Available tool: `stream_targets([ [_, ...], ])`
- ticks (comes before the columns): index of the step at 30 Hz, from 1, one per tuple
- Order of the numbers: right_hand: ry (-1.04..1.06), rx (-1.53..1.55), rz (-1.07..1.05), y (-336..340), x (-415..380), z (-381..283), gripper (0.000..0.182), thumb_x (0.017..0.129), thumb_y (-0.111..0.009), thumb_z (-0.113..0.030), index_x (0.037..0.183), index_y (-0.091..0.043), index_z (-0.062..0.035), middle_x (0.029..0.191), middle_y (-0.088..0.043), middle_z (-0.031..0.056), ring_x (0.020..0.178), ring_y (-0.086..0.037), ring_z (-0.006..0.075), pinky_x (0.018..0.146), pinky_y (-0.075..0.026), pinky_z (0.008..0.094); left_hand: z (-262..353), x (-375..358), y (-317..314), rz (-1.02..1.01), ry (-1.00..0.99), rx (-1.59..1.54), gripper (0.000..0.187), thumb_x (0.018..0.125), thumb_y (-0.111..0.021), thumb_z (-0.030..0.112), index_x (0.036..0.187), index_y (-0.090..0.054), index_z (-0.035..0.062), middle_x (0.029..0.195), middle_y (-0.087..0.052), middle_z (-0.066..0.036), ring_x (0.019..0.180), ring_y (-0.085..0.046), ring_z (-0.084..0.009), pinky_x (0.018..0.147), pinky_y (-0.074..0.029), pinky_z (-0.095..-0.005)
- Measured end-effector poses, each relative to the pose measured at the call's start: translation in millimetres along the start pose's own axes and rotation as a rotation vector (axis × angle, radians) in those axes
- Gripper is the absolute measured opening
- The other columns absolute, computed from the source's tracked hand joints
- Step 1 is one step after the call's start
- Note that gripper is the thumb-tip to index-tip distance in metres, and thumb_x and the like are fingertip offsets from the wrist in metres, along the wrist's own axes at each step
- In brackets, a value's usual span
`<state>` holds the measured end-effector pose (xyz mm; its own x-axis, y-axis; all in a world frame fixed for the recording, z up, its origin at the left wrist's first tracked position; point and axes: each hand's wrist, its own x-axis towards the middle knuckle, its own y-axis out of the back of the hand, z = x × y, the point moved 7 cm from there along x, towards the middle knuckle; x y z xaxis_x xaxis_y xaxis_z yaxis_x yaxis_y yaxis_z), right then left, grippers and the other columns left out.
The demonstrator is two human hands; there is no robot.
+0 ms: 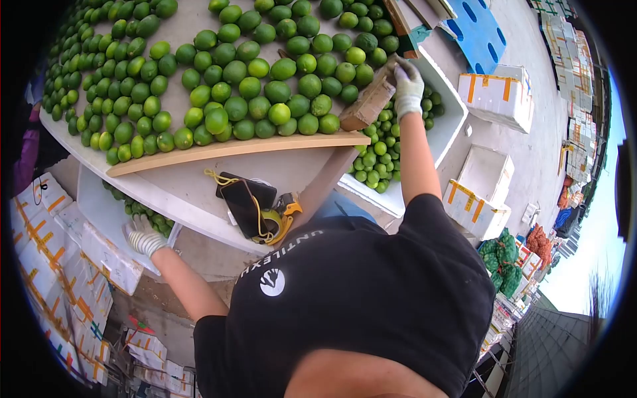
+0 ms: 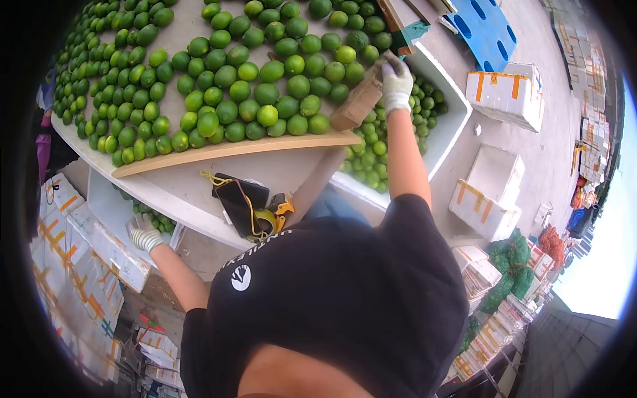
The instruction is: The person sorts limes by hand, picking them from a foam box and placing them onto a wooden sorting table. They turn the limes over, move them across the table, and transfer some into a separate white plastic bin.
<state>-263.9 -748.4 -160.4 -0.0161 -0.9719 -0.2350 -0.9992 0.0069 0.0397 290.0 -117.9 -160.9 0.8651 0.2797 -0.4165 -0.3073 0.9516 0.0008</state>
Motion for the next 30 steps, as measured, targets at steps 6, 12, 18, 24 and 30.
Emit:
stream_targets([
  [6, 0.398, -0.592, -0.332, -72, -69, 1, 0.029, 0.090, -0.066, -0.008, 0.118, -0.067, -0.0022, 0.108, -0.072, 0.0130, 0.096, -0.069, 0.0202, 0.088, -0.055, 0.0311, -5, -129, -97, -0.191, -0.184, 0.123, 0.043, 0.093, -0.060, 0.009, 0.135, -0.053, 0.0059, 0.133, -0.058, -0.017, 0.118, -0.059, -0.0345, 0.098, -0.049, -0.0504],
  [12, 0.423, -0.998, -0.437, -190, -43, -19, 0.054, 0.085, -0.068, -0.027, 0.135, -0.056, -0.0110, 0.124, -0.064, 0.0197, 0.112, -0.064, 0.0338, 0.093, -0.053, 0.0427, -34, -212, -142, -0.510, -0.086, 0.119, 0.036, 0.096, -0.057, 0.008, 0.132, -0.058, 0.0068, 0.131, -0.060, -0.017, 0.112, -0.062, -0.0291, 0.096, -0.050, -0.0466],
  [18, 0.394, -1.504, -0.721, -251, -24, -3, 0.060, 0.086, -0.069, -0.035, 0.138, -0.049, -0.0121, 0.127, -0.062, 0.0196, 0.115, -0.062, 0.0362, 0.095, -0.052, 0.0467, -57, -231, -132, -0.567, 0.059, 0.090, 0.033, 0.097, -0.057, 0.009, 0.130, -0.059, 0.0060, 0.126, -0.064, -0.015, 0.107, -0.063, -0.0270, 0.093, -0.050, -0.0428],
  [24, 0.060, -0.798, -0.815, -242, 6, 8, 0.028, 0.093, -0.061, -0.021, 0.114, -0.069, -0.0046, 0.090, -0.074, 0.0085, 0.083, -0.070, 0.0169, 0.075, -0.055, 0.0328, -64, -248, -137, -0.611, 0.146, -0.005, 0.035, 0.095, -0.061, 0.011, 0.130, -0.059, 0.0066, 0.126, -0.063, -0.016, 0.103, -0.064, -0.0273, 0.092, -0.052, -0.0420],
  [30, 0.206, -0.924, -0.693, -229, -27, -7, 0.065, 0.085, -0.069, -0.046, 0.138, -0.055, -0.0113, 0.123, -0.067, 0.0183, 0.111, -0.066, 0.0313, 0.096, -0.051, 0.0405, -81, -260, -156, -0.720, 0.202, 0.036, 0.037, 0.096, -0.062, 0.013, 0.131, -0.057, 0.0039, 0.125, -0.062, -0.017, 0.100, -0.065, -0.0268, 0.090, -0.054, -0.0395],
])
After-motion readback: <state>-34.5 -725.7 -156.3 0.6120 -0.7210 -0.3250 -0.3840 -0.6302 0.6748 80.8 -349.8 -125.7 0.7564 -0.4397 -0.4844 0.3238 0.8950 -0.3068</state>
